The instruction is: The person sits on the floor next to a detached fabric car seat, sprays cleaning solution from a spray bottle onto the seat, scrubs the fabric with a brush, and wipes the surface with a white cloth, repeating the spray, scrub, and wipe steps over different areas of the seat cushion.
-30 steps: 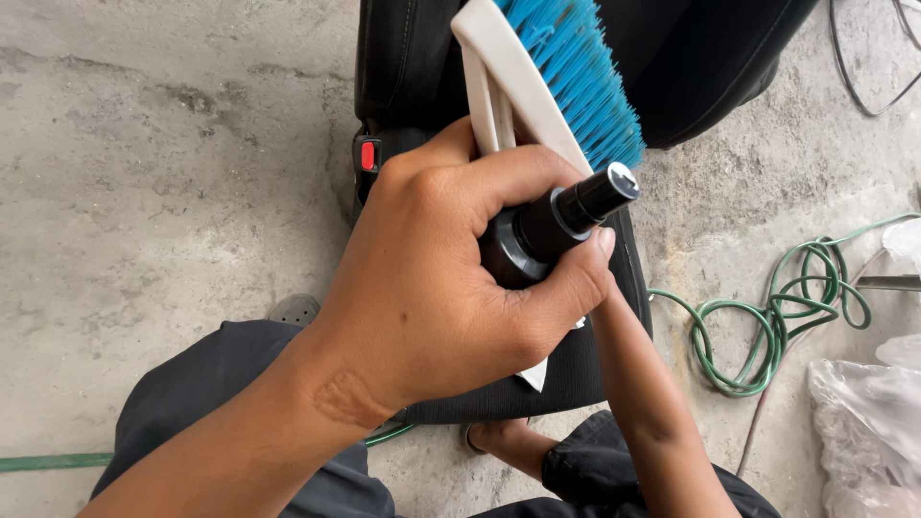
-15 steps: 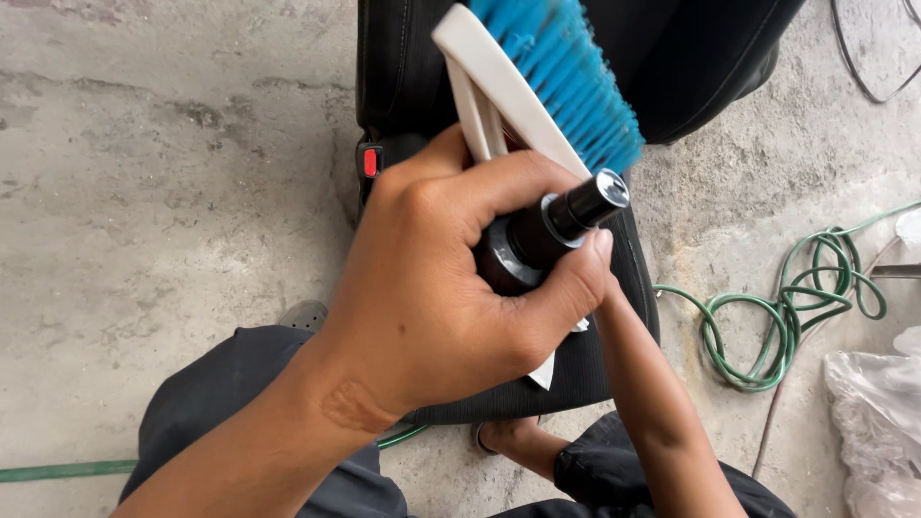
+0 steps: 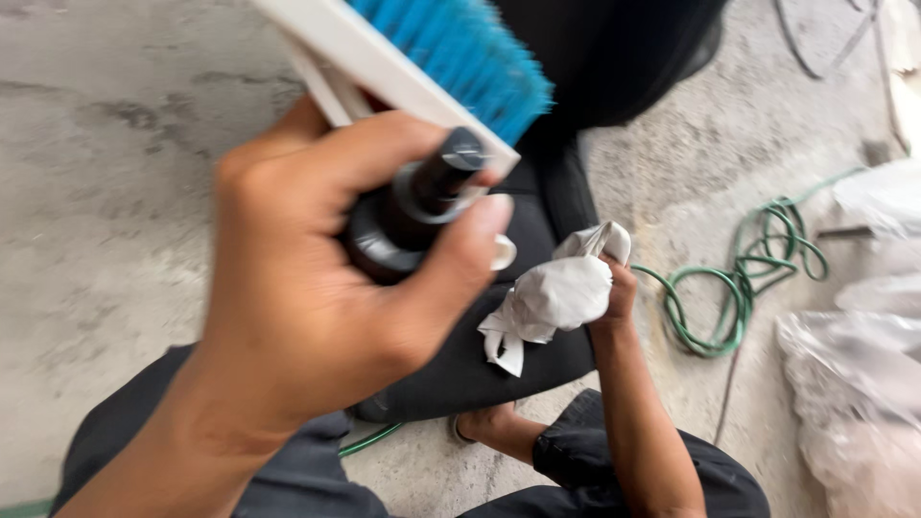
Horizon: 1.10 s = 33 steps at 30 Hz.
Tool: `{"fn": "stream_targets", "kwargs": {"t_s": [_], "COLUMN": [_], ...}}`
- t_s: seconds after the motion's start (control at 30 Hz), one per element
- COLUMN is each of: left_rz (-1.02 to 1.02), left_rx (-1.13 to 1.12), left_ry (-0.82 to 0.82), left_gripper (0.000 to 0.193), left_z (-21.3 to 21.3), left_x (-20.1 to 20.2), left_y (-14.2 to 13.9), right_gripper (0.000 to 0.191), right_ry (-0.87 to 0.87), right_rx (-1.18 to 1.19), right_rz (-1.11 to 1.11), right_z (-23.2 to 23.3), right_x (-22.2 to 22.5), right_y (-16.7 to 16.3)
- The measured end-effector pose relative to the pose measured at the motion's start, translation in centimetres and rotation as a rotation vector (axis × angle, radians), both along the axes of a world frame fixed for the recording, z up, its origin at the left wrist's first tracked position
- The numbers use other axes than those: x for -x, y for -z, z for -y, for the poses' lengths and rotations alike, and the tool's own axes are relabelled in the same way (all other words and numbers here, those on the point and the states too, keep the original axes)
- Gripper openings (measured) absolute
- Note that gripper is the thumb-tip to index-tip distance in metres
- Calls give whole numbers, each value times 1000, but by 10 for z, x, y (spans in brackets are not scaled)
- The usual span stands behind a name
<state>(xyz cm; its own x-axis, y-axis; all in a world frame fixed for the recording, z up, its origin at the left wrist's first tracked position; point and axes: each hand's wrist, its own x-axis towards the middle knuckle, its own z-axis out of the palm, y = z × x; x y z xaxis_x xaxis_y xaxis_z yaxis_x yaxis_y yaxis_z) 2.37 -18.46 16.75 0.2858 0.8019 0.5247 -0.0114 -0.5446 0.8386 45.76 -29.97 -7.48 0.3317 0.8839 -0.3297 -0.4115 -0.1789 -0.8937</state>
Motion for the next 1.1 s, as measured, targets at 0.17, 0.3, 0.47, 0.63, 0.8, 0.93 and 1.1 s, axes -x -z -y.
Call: {"fn": "stream_targets", "kwargs": {"t_s": [0.17, 0.3, 0.47, 0.63, 0.8, 0.93, 1.1], "left_rz": [5, -9, -11, -25, 80, 66, 48], "left_rx": [63, 52, 15, -59, 19, -77, -69], "left_ry": [34, 23, 34, -10, 33, 9, 15], "left_gripper": [16, 15, 14, 13, 13, 13, 15], "left_z": [2, 10, 15, 11, 4, 6, 13], "left_x": [-7, -11, -15, -9, -3, 6, 27], "left_y": [-5, -6, 0, 14, 20, 23, 21], "right_gripper": [40, 40, 41, 41, 43, 41, 43], "right_ry": [119, 187, 159, -124, -673, -957, -982], "right_rx": [-319, -464, -483, -193, -275, -277, -200], "right_rz": [-346, -414, -371, 141, 964, 1286, 1324], "right_z": [27, 47, 60, 37, 11, 5, -6], "right_x": [22, 56, 74, 104, 188, 233, 242], "right_y": [-33, -45, -55, -41, 7, 38, 54]}}
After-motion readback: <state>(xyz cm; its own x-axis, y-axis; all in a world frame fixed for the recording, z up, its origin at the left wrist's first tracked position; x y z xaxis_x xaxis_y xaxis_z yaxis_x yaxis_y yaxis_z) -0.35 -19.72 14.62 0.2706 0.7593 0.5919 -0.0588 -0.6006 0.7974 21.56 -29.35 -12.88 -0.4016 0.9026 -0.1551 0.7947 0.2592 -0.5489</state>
